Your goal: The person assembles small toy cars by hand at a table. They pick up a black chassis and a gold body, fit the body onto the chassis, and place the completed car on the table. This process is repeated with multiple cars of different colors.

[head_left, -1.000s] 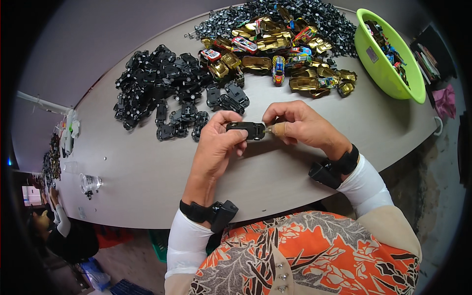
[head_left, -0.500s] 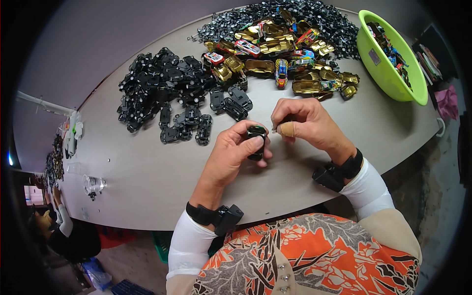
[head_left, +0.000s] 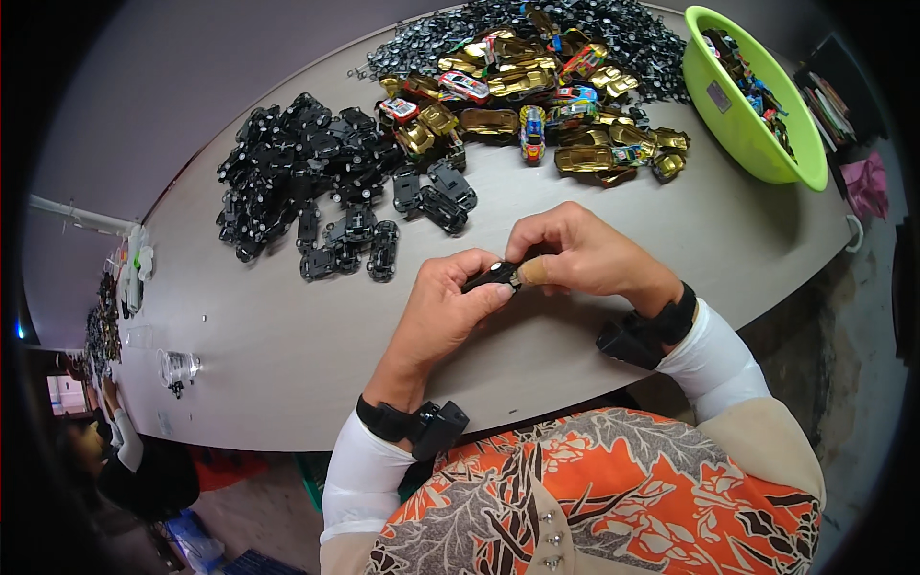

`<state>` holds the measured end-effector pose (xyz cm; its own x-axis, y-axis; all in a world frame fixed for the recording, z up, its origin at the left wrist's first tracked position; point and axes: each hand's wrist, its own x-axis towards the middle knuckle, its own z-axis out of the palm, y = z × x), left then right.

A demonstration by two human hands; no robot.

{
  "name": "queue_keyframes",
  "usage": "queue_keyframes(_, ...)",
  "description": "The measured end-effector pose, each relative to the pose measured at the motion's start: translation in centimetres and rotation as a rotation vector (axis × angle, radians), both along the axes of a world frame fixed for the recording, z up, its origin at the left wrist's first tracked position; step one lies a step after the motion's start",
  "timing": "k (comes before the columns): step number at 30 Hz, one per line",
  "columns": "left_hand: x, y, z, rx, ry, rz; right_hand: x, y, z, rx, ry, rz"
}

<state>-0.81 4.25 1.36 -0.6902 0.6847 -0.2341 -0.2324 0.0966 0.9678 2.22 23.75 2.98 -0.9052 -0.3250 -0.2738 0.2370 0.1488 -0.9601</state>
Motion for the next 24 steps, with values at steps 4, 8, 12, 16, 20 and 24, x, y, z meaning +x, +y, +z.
queue_keyframes(4, 0.4, 0.0, 0.3, -0.071, 0.091, -0.008, 0.1, -0.5, -0.5, 0.032, 0.008, -0.002)
queue_keyframes(8, 1.1, -0.5, -0.5, -0.136, 0.242, -0.029, 0.4, -0.9, -2.1, 0.139, 0.200, 0.061)
queue_keyframes(12, 2.5, -1.4, -1.2, -0.139, 0.307, 0.004, 0.9, -2.1, -1.3, 0.233, 0.245, 0.149)
queue_keyframes(16, 4.2, -2.3, 0.6, -0.167, 0.084, 0.115, 1.4, -2.9, -1.7, 0.076, 0.370, 0.229)
queue_keyframes(20, 6.6, -6.0, 1.1, -0.209, -0.002, 0.186, 0.5, -1.4, -0.7, 0.039, 0.533, 0.287)
queue_keyframes(24, 10.4, -13.0, 1.5, -0.293, 0.085, 0.251, -1.2, 3.6, 0.0, 0.701, 0.939, -0.287)
